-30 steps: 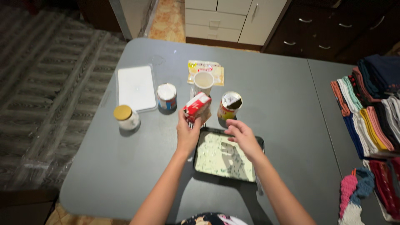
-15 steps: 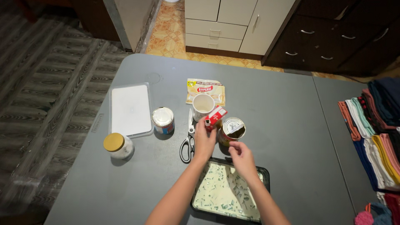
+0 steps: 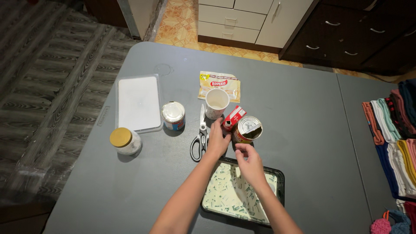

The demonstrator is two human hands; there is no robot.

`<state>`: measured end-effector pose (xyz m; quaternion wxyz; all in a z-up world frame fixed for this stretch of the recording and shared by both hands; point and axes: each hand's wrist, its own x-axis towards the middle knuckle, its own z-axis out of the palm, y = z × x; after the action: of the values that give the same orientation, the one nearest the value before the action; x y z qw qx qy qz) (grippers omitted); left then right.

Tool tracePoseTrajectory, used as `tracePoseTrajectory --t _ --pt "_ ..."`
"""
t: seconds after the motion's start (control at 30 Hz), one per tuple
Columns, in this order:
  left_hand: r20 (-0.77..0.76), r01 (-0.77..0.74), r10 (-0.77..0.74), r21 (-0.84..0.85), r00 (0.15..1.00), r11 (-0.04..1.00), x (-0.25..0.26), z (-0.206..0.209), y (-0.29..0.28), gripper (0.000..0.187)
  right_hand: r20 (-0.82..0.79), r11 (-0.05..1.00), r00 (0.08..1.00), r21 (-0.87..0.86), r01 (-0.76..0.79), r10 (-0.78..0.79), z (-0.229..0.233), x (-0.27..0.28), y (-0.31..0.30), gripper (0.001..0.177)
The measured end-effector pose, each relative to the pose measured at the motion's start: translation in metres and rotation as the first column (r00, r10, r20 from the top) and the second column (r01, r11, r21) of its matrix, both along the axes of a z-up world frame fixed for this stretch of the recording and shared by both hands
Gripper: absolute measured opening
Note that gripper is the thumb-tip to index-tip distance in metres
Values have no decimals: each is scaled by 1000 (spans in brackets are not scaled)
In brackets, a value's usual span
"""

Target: The person mixes contents in a tray by hand using a spoon, adding condensed milk and cream from cans.

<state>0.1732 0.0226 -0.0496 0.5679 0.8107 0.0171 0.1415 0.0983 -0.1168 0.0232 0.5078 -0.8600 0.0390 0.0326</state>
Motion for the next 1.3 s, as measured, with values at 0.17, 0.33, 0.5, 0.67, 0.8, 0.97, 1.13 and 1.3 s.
tracePoseTrajectory --t 0.17,0.33,0.5,0.67,0.8,0.97,1.13,1.3 --pt "-14 -87 87 8 996 996 -20 -3 28 67 50 996 995 26 -87 85 7 -6 26 26" --pt "-130 -268 254 -101 958 958 -64 -10 74 57 105 962 960 60 -266 259 7 7 79 30" --pt "-198 -465 431 -178 880 867 -101 -12 111 58 371 934 863 -36 -356 344 -7 59 156 74" --pt "-222 -518 478 -189 850 834 -134 1 133 59 434 936 837 -256 -240 333 -16 94 216 117" --pt "-157 -518 500 -107 851 848 -153 2 141 60 354 946 893 -264 -189 277 -15 97 230 109" --pt "-175 -490 472 -77 864 868 -171 8 140 62 418 933 847 -283 -221 328 -7 75 214 113" --pt "-100 -390 385 -39 917 920 -194 24 145 73 294 882 838 -261 -393 460 3 17 178 118" --pt "-39 -129 138 174 990 976 -227 29 157 103 221 789 759 -239 -566 612 13 -47 137 120"
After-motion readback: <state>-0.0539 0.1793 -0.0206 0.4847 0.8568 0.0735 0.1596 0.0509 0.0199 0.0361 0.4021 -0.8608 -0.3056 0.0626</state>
